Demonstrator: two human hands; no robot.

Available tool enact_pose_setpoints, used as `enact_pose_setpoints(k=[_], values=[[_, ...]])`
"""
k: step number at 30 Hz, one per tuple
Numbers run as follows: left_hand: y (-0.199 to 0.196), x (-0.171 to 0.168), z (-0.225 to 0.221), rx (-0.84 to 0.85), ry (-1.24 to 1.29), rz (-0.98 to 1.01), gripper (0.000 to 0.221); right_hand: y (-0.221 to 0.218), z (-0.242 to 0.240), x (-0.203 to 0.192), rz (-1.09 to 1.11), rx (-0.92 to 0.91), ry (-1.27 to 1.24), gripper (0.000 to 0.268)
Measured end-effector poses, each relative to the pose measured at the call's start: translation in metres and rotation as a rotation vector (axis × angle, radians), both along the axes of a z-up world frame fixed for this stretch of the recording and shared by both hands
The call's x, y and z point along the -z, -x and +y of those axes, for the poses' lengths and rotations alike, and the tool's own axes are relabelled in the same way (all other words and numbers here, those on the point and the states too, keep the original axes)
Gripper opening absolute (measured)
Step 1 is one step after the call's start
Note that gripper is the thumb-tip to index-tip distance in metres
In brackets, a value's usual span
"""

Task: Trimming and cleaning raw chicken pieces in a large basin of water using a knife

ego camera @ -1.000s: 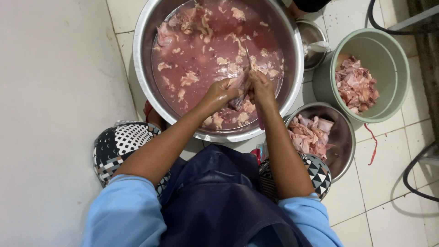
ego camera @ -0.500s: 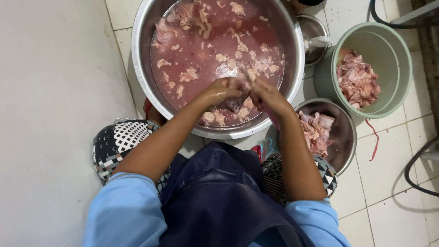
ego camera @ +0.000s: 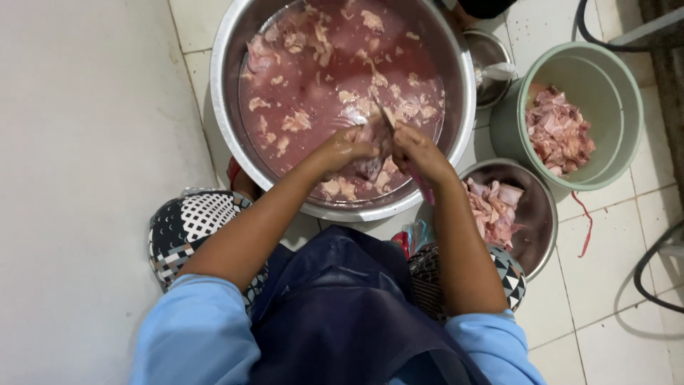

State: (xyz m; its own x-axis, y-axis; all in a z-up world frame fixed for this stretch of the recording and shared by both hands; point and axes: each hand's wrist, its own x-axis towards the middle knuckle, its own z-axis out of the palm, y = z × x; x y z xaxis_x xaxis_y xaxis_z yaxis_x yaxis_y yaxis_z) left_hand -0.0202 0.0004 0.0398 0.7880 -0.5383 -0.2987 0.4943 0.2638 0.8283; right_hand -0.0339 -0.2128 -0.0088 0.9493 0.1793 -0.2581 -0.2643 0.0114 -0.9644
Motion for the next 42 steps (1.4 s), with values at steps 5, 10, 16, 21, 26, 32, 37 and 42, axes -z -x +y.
enact_pose_setpoints(k=[5, 10, 16, 21, 26, 32, 37, 42], values=[[-0.003, -0.008, 0.001, 0.015, -0.113, -0.098, 0.031, 0.005, 0.018, 0.005, -0.161, -0.001, 0.137, 0.041], [-0.010, 0.058, -0.019, -0.010, -0.265, -0.104, 0.037, 0.007, 0.045, 0.001, -0.232, 0.189, 0.283, 0.037], [0.013, 0.096, -0.025, 0.069, -0.400, -0.001, 0.057, -0.016, -0.023, 0.027, -0.213, 0.452, 0.678, 0.034], [0.006, 0.064, -0.013, -0.015, -0.091, 0.124, 0.057, -0.007, -0.037, 0.047, 0.284, 0.020, 0.538, 0.053], [-0.005, 0.070, -0.011, 0.017, -0.029, 0.148, 0.045, 0.014, -0.009, -0.029, 0.311, 0.055, 0.390, 0.054], [-0.008, 0.083, -0.023, -0.028, 0.040, 0.139, 0.038, 0.028, 0.013, -0.049, 0.210, -0.009, 0.225, 0.049], [-0.004, 0.046, -0.014, -0.153, 0.075, 0.223, 0.037, 0.027, 0.013, -0.033, 0.168, 0.140, 0.117, 0.040], [0.000, 0.004, -0.005, -0.214, 0.062, 0.178, 0.033, 0.021, 0.030, -0.042, -0.175, 0.085, 0.418, 0.035]])
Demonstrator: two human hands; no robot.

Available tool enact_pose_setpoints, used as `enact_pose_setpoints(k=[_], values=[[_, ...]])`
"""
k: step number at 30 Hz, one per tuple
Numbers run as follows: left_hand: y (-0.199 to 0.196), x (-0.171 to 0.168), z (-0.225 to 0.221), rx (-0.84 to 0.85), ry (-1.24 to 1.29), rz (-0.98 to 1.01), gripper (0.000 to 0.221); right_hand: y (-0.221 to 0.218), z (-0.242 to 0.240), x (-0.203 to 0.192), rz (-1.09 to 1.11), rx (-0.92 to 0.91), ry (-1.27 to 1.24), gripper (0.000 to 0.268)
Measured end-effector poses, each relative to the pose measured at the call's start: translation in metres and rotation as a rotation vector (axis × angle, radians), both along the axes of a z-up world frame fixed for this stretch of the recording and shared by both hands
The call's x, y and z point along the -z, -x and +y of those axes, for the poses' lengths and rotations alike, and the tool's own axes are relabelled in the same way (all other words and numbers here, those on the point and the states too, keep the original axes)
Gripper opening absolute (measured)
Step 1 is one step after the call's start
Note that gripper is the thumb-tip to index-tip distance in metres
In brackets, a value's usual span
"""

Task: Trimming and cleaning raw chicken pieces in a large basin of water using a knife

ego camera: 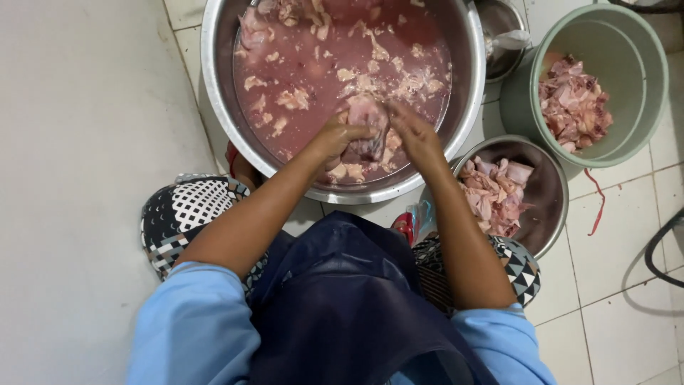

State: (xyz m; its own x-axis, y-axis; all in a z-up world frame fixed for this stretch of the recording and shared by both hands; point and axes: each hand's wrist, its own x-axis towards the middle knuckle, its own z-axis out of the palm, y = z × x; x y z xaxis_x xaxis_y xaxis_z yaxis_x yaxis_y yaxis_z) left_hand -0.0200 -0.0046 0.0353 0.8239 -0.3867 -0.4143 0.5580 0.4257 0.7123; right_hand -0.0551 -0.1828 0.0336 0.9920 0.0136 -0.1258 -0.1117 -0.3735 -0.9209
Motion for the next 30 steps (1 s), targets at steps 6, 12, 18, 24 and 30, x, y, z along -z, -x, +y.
enact_pose_setpoints(k=[6, 12, 18, 24, 30], values=[[0.009, 0.045, -0.008, 0.187, -0.187, -0.239, 0.028, -0.017, 0.001, -0.062, 0.310, -0.056, -0.049, 0.045], [-0.003, 0.050, -0.007, 0.150, -0.329, -0.406, 0.041, -0.028, 0.029, -0.055, 0.301, 0.142, -0.044, 0.035], [-0.012, 0.043, -0.007, 0.177, -0.347, -0.379, 0.034, -0.017, -0.023, -0.016, 0.127, 0.101, -0.140, 0.050], [-0.040, 0.111, -0.018, -0.250, 0.258, 0.151, 0.024, 0.016, 0.008, 0.014, 0.320, -0.040, -0.421, 0.044], [-0.028, 0.046, -0.009, -0.131, 0.405, 0.277, 0.022, 0.008, 0.013, 0.000, 0.266, 0.008, -0.484, 0.034]])
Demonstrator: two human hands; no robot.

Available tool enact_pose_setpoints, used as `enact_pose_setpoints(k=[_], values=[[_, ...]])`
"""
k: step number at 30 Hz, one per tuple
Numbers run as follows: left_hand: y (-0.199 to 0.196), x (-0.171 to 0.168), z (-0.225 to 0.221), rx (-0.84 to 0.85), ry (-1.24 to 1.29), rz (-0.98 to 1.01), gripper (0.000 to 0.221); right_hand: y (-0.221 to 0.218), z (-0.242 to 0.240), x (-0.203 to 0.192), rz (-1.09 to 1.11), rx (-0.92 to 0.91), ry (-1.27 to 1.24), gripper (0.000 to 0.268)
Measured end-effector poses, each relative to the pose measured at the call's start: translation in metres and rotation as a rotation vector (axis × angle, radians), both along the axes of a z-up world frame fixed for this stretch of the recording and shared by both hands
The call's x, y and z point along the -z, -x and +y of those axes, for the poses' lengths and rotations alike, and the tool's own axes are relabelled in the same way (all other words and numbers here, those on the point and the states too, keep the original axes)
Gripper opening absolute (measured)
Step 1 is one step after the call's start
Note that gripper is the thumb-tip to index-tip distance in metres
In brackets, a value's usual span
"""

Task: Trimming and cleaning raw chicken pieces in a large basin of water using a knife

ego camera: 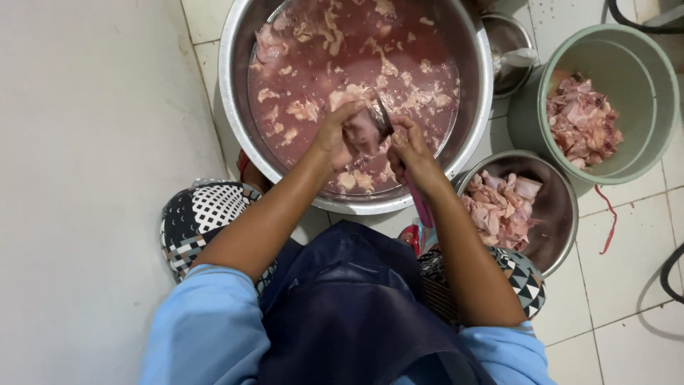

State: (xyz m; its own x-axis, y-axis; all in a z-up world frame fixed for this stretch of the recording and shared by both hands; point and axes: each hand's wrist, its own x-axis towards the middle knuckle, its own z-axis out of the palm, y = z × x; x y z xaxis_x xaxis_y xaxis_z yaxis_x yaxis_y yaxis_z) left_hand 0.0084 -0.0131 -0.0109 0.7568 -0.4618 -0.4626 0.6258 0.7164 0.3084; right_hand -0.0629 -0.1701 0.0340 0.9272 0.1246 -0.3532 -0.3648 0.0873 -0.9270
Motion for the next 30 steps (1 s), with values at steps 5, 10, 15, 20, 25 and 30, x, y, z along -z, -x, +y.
enact_pose_setpoints(k=[5, 10, 15, 20, 25, 30], values=[[-0.002, -0.019, -0.001, 0.062, -0.019, -0.014, 0.017, -0.004, 0.002, 0.009, -0.023, -0.024, -0.022, 0.036], [-0.013, -0.050, 0.016, -0.062, -0.039, -0.172, 0.011, 0.008, -0.010, -0.013, 0.081, -0.110, 0.033, 0.034], [-0.034, 0.014, 0.015, -0.088, -0.129, -0.711, 0.056, 0.007, -0.008, -0.014, 0.133, -0.171, 0.032, 0.029], [-0.022, -0.020, 0.017, -0.131, -0.354, -0.868, 0.042, 0.004, -0.004, -0.018, 0.089, -0.162, 0.086, 0.025], [-0.003, -0.027, 0.011, -0.248, -0.464, -0.732, 0.037, 0.002, 0.031, -0.004, 0.026, -0.113, 0.552, 0.027], [-0.024, 0.007, 0.009, -0.380, -0.298, -0.472, 0.037, -0.004, 0.038, 0.023, 0.085, 0.036, -0.035, 0.023]])
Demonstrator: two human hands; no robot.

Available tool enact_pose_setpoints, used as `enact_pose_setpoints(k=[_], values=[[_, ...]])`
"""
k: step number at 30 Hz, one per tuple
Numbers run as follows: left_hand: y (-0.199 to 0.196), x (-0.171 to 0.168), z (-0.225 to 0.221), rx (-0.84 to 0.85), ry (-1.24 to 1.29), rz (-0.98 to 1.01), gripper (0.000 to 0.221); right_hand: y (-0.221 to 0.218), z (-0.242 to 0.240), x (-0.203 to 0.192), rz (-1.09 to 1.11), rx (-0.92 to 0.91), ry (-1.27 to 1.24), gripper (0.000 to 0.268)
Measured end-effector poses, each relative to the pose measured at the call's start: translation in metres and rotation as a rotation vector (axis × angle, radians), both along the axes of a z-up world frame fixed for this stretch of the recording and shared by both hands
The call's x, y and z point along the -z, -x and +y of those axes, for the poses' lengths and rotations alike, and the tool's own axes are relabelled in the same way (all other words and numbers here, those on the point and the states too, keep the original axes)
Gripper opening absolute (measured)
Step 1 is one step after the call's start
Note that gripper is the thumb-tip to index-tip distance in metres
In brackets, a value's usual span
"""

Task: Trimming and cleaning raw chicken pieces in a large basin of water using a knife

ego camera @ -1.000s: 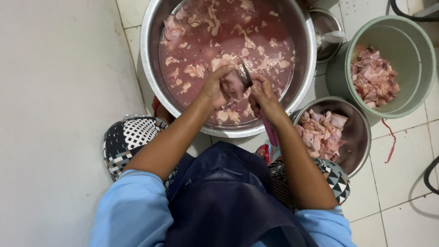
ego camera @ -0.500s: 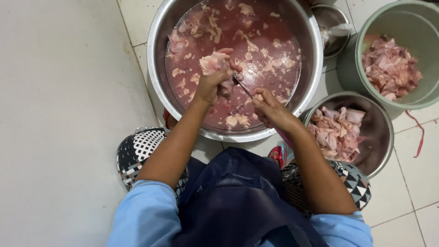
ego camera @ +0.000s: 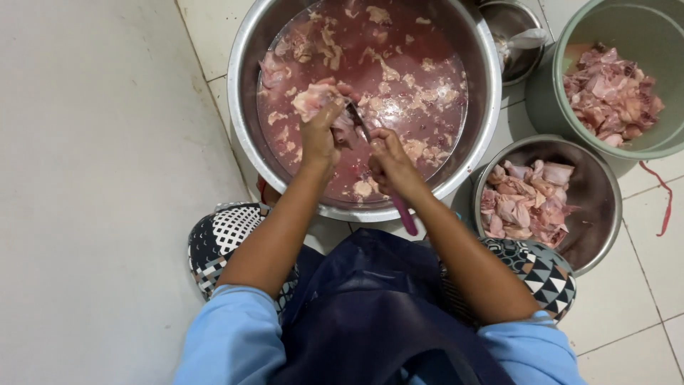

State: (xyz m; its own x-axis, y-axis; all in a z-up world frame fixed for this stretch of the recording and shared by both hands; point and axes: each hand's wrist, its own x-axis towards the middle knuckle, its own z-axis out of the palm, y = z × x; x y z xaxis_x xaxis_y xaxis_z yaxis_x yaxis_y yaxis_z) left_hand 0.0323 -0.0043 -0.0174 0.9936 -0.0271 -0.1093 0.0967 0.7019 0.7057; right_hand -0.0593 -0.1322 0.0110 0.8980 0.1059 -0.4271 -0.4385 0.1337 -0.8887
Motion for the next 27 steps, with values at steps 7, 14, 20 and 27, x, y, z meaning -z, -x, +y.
enact_pose_setpoints(k=[7, 14, 20, 27], values=[[-0.004, -0.015, 0.010, 0.146, -0.018, -0.258, 0.032, 0.003, -0.024, -0.058, 0.015, -0.214, 0.003, 0.031], [0.017, -0.027, -0.009, -0.077, -0.244, -0.157, 0.014, 0.000, 0.007, -0.061, -0.045, -0.202, 0.626, 0.027], [0.012, -0.029, -0.022, -0.290, -0.088, 0.048, 0.013, -0.001, 0.019, -0.027, -0.094, 0.054, 0.237, 0.029], [0.006, -0.058, 0.000, 0.020, -0.367, -0.141, 0.014, -0.004, -0.012, -0.064, 0.121, -0.175, 0.157, 0.022]])
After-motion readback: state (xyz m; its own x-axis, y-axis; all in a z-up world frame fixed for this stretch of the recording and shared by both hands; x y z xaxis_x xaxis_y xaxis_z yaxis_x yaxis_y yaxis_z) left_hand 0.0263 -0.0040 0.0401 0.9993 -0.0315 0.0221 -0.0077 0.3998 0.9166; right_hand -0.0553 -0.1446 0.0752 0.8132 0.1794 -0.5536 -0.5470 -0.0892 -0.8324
